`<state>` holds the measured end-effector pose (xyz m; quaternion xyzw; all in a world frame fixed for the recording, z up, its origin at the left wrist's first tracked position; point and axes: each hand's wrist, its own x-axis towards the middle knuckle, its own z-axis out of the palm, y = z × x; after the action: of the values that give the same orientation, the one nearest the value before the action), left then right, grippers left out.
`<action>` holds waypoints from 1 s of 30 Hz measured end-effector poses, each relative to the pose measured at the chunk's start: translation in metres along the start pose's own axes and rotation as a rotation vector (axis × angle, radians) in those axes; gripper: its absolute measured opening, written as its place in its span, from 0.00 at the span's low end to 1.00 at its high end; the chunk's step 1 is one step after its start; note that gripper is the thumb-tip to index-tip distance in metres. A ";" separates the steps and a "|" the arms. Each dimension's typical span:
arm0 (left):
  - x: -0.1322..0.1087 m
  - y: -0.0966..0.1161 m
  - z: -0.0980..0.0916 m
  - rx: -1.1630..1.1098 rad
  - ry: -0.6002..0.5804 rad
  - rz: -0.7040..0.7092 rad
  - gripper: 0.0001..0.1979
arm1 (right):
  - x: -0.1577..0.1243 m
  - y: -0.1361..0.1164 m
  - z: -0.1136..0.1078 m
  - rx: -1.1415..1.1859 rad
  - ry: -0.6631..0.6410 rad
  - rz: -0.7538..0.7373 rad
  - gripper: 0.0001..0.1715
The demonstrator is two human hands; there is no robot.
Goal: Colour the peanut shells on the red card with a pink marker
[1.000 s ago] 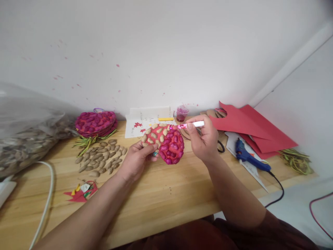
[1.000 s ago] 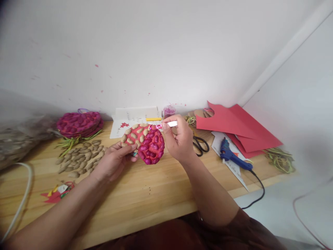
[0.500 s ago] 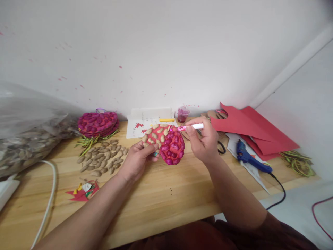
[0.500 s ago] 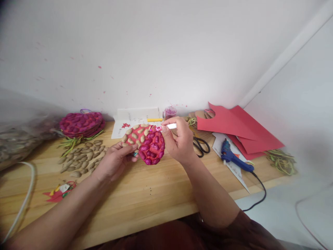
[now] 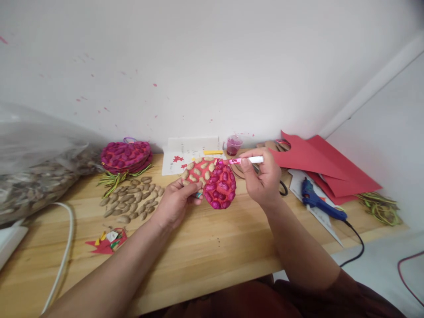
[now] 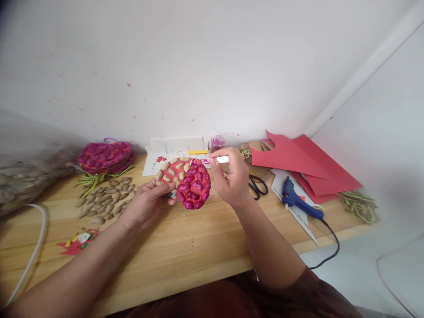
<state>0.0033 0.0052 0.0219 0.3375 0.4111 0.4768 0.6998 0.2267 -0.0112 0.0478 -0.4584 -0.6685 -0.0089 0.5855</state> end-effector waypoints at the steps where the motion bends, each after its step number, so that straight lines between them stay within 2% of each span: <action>1: 0.000 0.000 0.000 0.001 0.002 0.000 0.18 | 0.000 0.000 0.000 0.004 -0.012 -0.010 0.04; 5: 0.001 0.000 -0.001 0.009 -0.003 0.002 0.18 | 0.000 -0.003 0.002 -0.023 -0.066 -0.076 0.03; 10: 0.000 -0.001 -0.001 0.061 -0.006 0.027 0.19 | 0.000 -0.006 0.002 -0.083 -0.050 -0.143 0.02; 18: 0.002 -0.005 -0.006 0.280 -0.005 0.177 0.18 | -0.001 -0.007 0.002 -0.124 -0.055 -0.139 0.02; 24: 0.000 -0.001 -0.004 0.342 0.006 0.209 0.18 | 0.001 -0.009 0.001 -0.161 -0.015 -0.155 0.03; 30: -0.002 -0.001 -0.004 0.382 0.004 0.234 0.17 | 0.000 -0.010 0.003 -0.168 -0.043 -0.174 0.01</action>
<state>0.0000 0.0037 0.0193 0.5085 0.4534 0.4687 0.5623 0.2184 -0.0154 0.0527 -0.4461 -0.7152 -0.1056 0.5276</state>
